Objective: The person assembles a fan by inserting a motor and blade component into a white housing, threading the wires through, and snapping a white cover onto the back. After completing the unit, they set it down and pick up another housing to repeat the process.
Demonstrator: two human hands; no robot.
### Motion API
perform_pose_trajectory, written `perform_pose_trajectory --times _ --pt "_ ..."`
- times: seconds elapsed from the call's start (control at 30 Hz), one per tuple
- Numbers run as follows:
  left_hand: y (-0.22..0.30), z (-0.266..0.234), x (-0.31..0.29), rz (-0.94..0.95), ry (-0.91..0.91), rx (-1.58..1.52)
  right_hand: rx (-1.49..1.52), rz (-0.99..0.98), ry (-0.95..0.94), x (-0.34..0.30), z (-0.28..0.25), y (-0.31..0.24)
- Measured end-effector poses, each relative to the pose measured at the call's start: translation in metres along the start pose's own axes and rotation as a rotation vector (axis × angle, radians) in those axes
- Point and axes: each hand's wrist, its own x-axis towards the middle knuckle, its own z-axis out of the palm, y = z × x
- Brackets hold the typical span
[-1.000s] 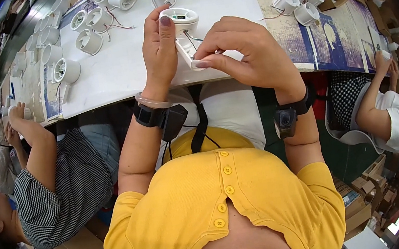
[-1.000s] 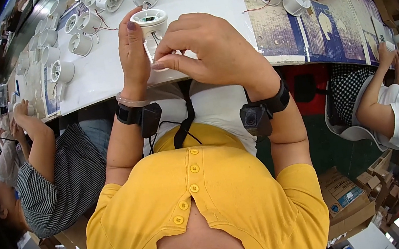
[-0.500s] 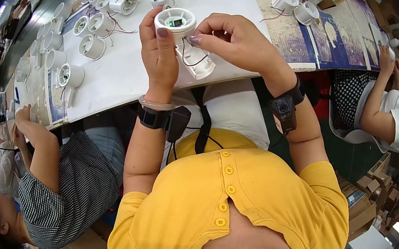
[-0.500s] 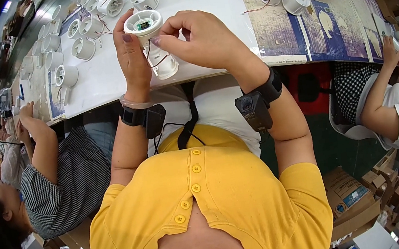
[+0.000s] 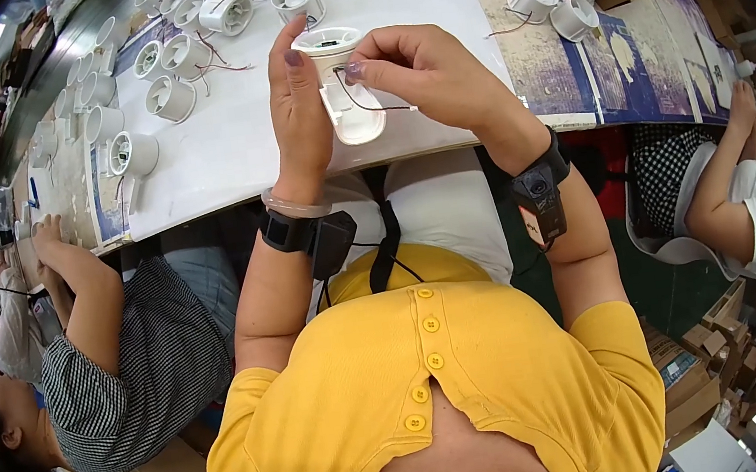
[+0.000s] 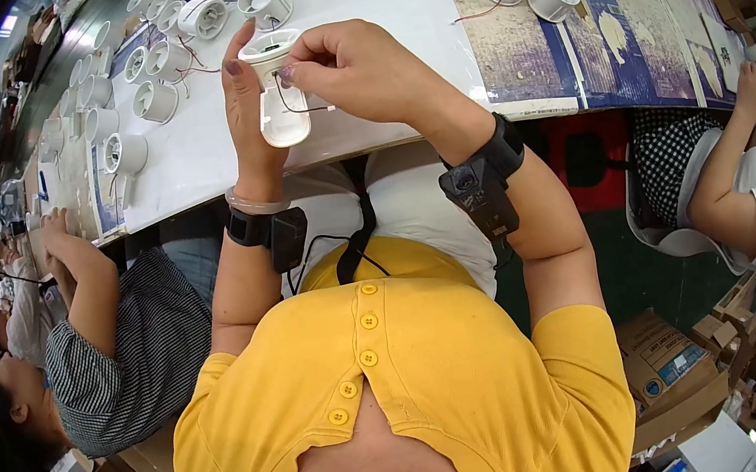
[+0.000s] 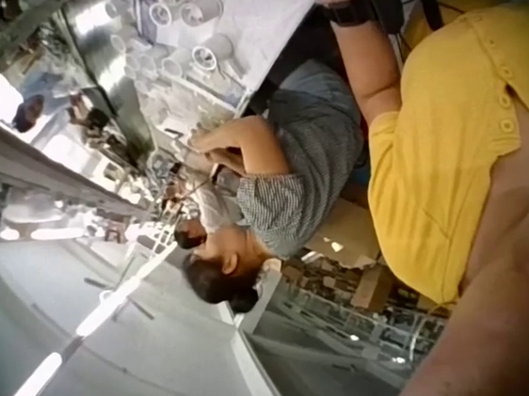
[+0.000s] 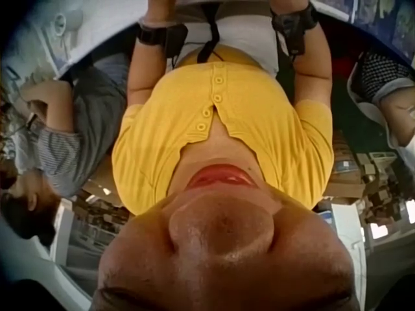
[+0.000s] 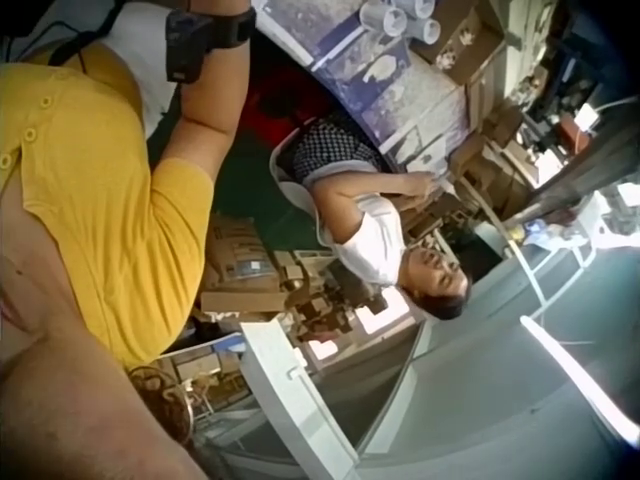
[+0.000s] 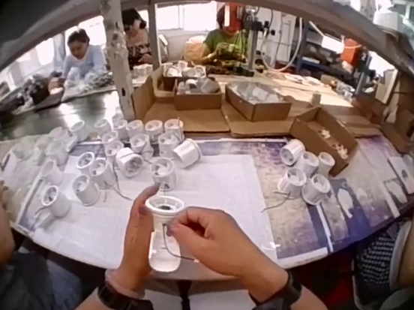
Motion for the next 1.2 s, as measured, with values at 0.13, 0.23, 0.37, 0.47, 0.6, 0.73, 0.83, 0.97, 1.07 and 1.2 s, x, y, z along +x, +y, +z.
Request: perform_pose_trajectory --times 0.13,0.23,0.37,0.47,0.6,0.73,0.83,0.97,1.07,1.2 --pt "0.001 0.000 -0.001 -0.098 -0.100 -0.091 0.050 0.045 -0.020 -0.002 -0.006 -0.002" --pt "0.001 0.001 -0.003 -0.015 -0.154 -0.096 0.042 0.048 -0.026 -0.004 -0.011 0.002" --pt "0.003 -0.001 0.000 0.292 -0.218 0.124 0.095 0.043 -0.042 -0.005 -0.014 0.015" --pt "0.008 0.000 0.004 0.440 -0.268 0.459 0.152 0.044 -0.067 -0.006 -0.016 0.019" --pt "0.010 0.004 0.003 0.366 -0.310 0.412 0.050 0.004 -0.052 -0.006 -0.024 0.012" --pt "0.008 0.012 0.001 0.362 -0.322 0.359 0.108 0.009 -0.033 -0.003 -0.027 0.013" --pt "0.010 0.016 -0.004 0.316 -0.310 0.407 0.256 0.151 -0.008 -0.003 -0.030 0.011" --pt "0.009 0.019 -0.006 0.335 -0.337 0.517 0.334 0.295 0.017 0.001 -0.039 0.021" --pt "0.002 0.021 -0.012 0.309 -0.314 0.410 0.334 0.271 0.041 0.001 -0.038 0.024" --pt "-0.001 0.021 -0.011 0.336 -0.315 0.398 0.319 0.295 0.070 0.002 -0.036 0.025"
